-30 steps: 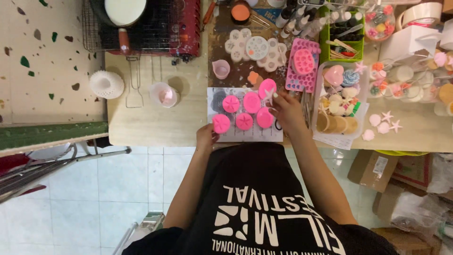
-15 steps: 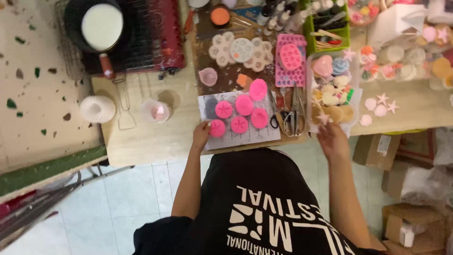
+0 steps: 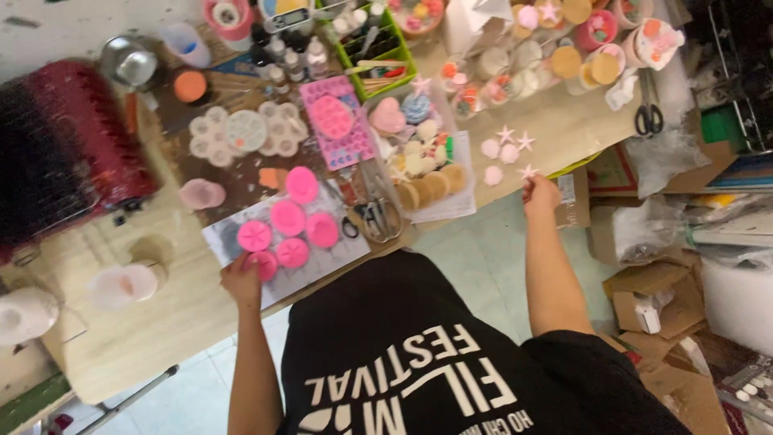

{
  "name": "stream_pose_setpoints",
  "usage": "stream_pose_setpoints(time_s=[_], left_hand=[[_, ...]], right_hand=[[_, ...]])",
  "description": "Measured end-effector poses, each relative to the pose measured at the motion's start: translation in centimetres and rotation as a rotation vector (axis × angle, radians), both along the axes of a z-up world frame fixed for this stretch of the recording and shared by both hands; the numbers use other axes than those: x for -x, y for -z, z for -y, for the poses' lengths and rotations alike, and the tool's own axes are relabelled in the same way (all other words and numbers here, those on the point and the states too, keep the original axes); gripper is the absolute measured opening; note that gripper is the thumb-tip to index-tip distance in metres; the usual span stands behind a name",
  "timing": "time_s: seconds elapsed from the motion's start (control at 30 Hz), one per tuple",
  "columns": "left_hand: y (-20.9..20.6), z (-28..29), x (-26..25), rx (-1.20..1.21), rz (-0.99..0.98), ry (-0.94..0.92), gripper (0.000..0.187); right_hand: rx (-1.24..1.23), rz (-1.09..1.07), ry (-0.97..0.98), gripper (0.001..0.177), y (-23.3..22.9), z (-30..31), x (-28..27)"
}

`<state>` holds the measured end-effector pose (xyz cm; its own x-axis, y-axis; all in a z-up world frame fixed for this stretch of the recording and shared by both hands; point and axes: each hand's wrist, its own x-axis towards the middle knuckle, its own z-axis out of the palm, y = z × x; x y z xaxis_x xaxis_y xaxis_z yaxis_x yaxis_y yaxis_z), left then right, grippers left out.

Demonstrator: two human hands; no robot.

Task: The recorder unmolds decorative wax shapes like starfish and shells and prepares them for candle decoration.

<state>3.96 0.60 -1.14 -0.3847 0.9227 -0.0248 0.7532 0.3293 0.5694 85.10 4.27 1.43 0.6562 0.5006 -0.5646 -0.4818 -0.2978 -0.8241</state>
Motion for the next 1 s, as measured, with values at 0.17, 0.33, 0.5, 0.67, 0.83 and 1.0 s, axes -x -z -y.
stream_pose_setpoints(time_s=[0.17, 0.33, 0.5, 0.67, 0.83, 1.0], left_hand=[[-3.6, 1.8, -2.9, -0.031, 0.171, -0.147, 0.047], [-6.9, 4.8, -5.1, -0.073, 0.072, -0.317, 0.037], [-7.4, 8.7, -5.2, -0.075, 0.005, -0.551, 0.034], [-9.6, 9.6, -7.1, -0.305, 0.168, -0.749, 0.034], [-10.1, 10.5, -9.4, -0.174, 0.376, -0.933, 0.022], [-9.7, 13.2, -9.3, -0.430, 0.052, -0.841, 0.016]], right_hand=[[0.205, 0.041, 0.142, 0.011, 1.7, -0.9, -0.7], [0.212, 0.005, 0.099, 0.019, 1.6, -2.0, -0.6], [0.164, 0.225, 0.102, 0.021, 0.9, -2.8, -0.5], [0.018, 0.941, -0.113, 0.014, -2.2, -6.4, 5.4], [-0.184, 0.750, -0.491, 0.010, -9.8, -11.7, 15.5], [-0.271, 1.088, -0.981, 0.015, -11.9, -14.0, 20.3]])
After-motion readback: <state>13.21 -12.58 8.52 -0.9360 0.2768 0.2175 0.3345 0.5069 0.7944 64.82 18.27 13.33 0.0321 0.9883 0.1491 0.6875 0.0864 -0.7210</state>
